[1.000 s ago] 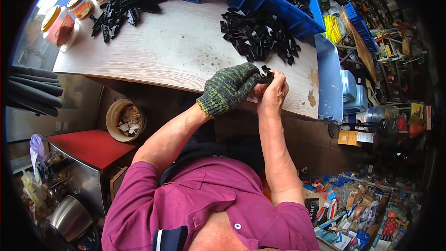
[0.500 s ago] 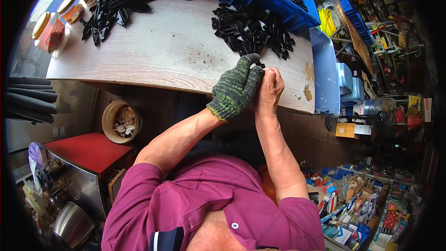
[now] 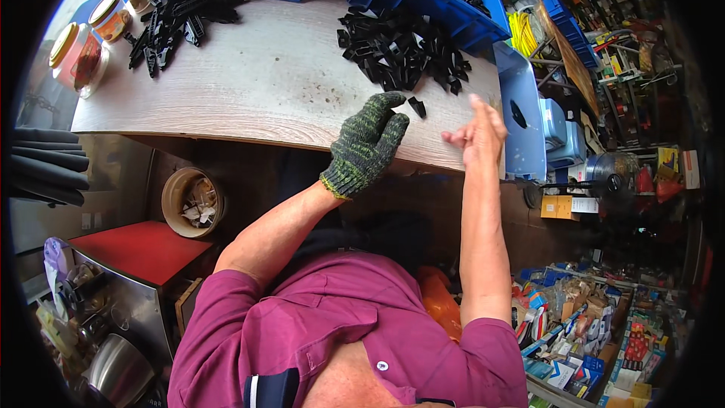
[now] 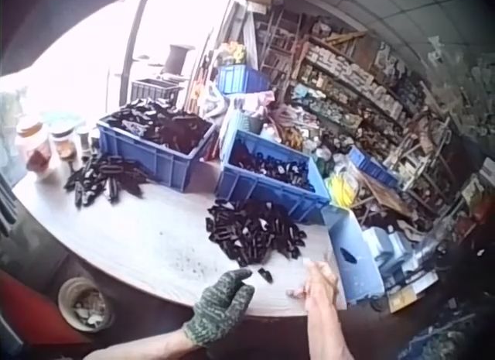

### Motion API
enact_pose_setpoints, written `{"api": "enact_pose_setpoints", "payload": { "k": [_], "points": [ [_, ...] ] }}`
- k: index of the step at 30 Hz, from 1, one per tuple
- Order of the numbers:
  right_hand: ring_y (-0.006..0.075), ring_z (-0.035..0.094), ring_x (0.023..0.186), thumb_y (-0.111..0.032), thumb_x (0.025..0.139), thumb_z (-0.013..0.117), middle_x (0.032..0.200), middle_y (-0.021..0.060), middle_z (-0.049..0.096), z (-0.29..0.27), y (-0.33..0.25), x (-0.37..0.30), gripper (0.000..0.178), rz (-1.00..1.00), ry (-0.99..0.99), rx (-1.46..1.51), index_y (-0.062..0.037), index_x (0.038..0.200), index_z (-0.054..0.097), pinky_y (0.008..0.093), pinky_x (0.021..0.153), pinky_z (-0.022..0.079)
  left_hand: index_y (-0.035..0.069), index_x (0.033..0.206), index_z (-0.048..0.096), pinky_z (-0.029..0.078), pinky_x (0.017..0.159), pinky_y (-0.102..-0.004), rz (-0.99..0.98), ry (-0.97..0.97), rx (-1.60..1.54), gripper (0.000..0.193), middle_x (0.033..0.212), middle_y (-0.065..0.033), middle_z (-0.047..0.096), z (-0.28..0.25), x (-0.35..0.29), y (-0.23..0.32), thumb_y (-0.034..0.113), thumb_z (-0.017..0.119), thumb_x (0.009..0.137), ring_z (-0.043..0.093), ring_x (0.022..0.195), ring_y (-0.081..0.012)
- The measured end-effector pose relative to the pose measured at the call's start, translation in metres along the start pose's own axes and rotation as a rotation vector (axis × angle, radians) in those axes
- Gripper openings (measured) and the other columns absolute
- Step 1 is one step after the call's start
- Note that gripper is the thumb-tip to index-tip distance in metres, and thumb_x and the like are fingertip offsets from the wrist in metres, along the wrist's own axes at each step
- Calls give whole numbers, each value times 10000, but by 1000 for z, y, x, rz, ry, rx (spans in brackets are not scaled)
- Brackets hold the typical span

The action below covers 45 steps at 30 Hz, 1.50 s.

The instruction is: Assembling small black plastic components by joining two parts together and placing them into a bin.

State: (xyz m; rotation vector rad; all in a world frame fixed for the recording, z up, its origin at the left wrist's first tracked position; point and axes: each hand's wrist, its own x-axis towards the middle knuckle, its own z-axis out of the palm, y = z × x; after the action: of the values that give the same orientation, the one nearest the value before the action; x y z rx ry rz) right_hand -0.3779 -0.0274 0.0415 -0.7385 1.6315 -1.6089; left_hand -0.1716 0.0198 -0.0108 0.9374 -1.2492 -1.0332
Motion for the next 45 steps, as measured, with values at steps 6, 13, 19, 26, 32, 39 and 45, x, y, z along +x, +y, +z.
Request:
{"api": "enact_pose_setpoints", "payload": {
  "k": [6, 13, 19, 26, 32, 39, 45],
  "points": [
    [102, 434, 401, -271, 775, 848, 614, 2, 534, 18, 12, -6, 375, 116, -421, -539, -47, 982, 630, 301, 408, 495, -1, 1244, 613, 526, 849, -332, 89, -26, 27, 306, 1068, -147, 692, 6, 2, 1, 97, 634, 955, 660, 938, -194],
    [117, 497, 503, -303, 871, 710, 650, 1, 531, 36, 18, -15, 273, -47, -371, -695, -37, 888, 651, 299, 391, 485, 7, 1245, 609, 531, 879, -378, 176, 24, 122, 334, 1155, -184, 667, 4, 8, -11, 102, 654, 928, 669, 1031, -296],
    [96, 374, 383, -325, 969, 631, 548, -22, 477, 23, 29, -26, 276, 22, -711, -173, -64, 880, 623, 261, 367, 373, 77, 1214, 626, 509, 910, -458, 324, -140, 353, 340, 1148, -167, 651, -11, 30, -10, 142, 647, 881, 622, 1064, -363],
    [67, 355, 378, -339, 985, 627, 523, -41, 464, 39, 33, -46, 276, 132, -551, -143, -68, 953, 669, 256, 360, 349, 83, 1008, 651, 525, 752, -477, 285, 3, 361, 160, 945, -161, 672, -6, 24, -18, 205, 633, 907, 650, 877, -387],
    [82, 330, 346, -331, 982, 632, 446, -39, 384, 43, 34, -55, 278, 31, -617, -144, -57, 971, 671, 256, 361, 335, 50, 1076, 672, 554, 672, -350, 129, 77, 160, 196, 914, -125, 713, -14, 32, -14, 189, 653, 939, 705, 772, -248],
    [47, 349, 388, -348, 975, 643, 503, -48, 435, 51, 36, -65, 296, -35, -652, -151, -54, 972, 675, 229, 378, 341, 27, 1034, 651, 527, 461, -314, -382, -28, -157, 265, 783, -75, 673, -30, 40, 13, 257, 633, 904, 631, 576, -153],
    [67, 359, 373, -372, 1014, 546, 477, -48, 372, 58, 51, -62, 301, -154, -684, -176, -98, 894, 578, 242, 355, 302, -3, 976, 642, 519, 466, -322, -486, -104, -293, 248, 714, -80, 629, -44, 35, 26, 231, 637, 894, 610, 555, -156]
  ]
}}
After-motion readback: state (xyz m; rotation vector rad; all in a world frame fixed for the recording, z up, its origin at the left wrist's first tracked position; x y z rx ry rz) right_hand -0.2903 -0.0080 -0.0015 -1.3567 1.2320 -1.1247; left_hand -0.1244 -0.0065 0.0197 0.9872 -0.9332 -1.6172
